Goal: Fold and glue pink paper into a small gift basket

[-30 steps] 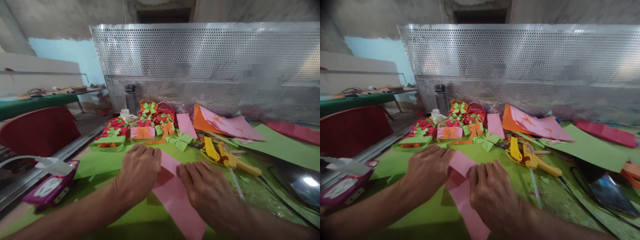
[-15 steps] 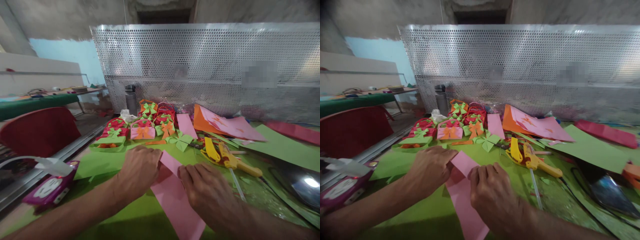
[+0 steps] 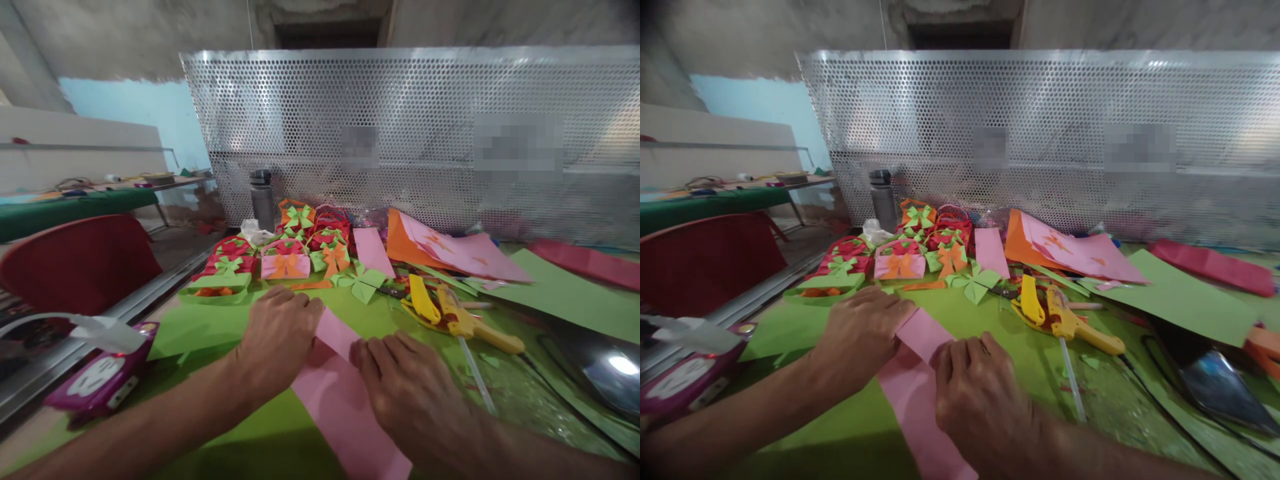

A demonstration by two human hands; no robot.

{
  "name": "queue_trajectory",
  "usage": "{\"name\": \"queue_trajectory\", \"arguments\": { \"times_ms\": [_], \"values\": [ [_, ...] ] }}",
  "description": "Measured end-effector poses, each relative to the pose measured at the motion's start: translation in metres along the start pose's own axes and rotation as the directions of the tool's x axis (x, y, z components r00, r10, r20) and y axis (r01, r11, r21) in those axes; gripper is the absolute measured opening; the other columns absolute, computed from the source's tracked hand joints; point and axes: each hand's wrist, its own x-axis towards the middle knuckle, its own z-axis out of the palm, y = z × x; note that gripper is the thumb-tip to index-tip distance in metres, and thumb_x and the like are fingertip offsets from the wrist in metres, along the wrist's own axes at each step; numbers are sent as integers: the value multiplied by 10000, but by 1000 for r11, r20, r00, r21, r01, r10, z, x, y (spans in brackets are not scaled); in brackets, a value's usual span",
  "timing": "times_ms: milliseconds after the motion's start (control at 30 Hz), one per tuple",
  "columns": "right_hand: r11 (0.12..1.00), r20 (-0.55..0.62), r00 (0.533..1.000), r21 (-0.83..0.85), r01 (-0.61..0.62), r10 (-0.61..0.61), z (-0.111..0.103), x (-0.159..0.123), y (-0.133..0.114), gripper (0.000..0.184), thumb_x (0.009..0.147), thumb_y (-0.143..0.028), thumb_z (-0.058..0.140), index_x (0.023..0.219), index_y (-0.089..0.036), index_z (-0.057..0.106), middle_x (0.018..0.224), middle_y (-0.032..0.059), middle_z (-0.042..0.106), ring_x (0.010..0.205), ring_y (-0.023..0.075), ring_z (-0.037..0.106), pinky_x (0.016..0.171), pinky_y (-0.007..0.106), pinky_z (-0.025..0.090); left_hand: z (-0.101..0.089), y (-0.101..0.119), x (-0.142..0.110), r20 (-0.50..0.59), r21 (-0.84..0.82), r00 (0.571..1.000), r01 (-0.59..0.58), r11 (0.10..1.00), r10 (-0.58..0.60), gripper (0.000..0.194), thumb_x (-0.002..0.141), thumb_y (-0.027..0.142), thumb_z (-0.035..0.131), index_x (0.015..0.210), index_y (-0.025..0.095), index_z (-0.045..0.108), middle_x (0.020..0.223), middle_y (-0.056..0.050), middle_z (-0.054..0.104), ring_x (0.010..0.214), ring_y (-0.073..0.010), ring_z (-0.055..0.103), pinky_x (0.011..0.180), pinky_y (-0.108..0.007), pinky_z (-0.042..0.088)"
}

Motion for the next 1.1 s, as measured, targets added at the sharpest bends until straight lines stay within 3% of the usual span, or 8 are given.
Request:
{"name": "queue_trajectory", "arguments": {
  "times_ms": [133,333,467,900,1000,1100],
  "values": [
    [999,4,999,-22,-31,32,1,0,2,129,636,-74,547,730,-135,612,567,34,572,492,174,488,510,325,306,1,1,-1,33,-22,999,18,1000,-17,157,625,72,455,667,157,580,628,-61,643,598,-227,587,613,-358,449],
    [999,32,999,7,-43,43,-1,2,3,155,616,-41,525,703,-149,595,553,25,571,479,171,493,498,315,307,-3,5,2,228,-43,967,130,991,-117,122,637,127,475,703,154,573,650,-74,652,643,-268,602,562,-347,433],
    [999,29,998,3,-51,51,-2,3,3,155,600,-45,530,688,-152,598,540,18,568,468,173,498,487,314,306,-9,7,5,286,-33,947,162,986,-146,164,639,105,446,740,149,567,623,-81,629,624,-263,608,537,-322,423],
    [998,49,997,-4,-62,63,0,3,4,162,574,-36,547,658,-172,572,532,8,559,468,167,488,493,307,289,3,5,1,282,-22,956,91,996,-81,405,644,72,431,1036,67,533,621,-83,623,606,-251,595,549,-328,431],
    [997,36,996,-8,-82,83,2,3,4,146,579,-50,551,655,-174,566,525,7,557,464,162,484,496,305,282,6,4,1,257,-57,965,79,995,-62,520,667,76,434,1185,45,462,686,-92,651,641,-256,607,561,-339,449],
    [996,18,996,-20,-89,89,2,3,4,147,578,-49,545,655,-173,565,522,10,556,462,165,482,504,309,285,9,1,0,220,-63,975,29,998,-14,564,668,49,451,1229,101,446,830,-87,684,730,-245,616,650,-351,470]
  ]
}}
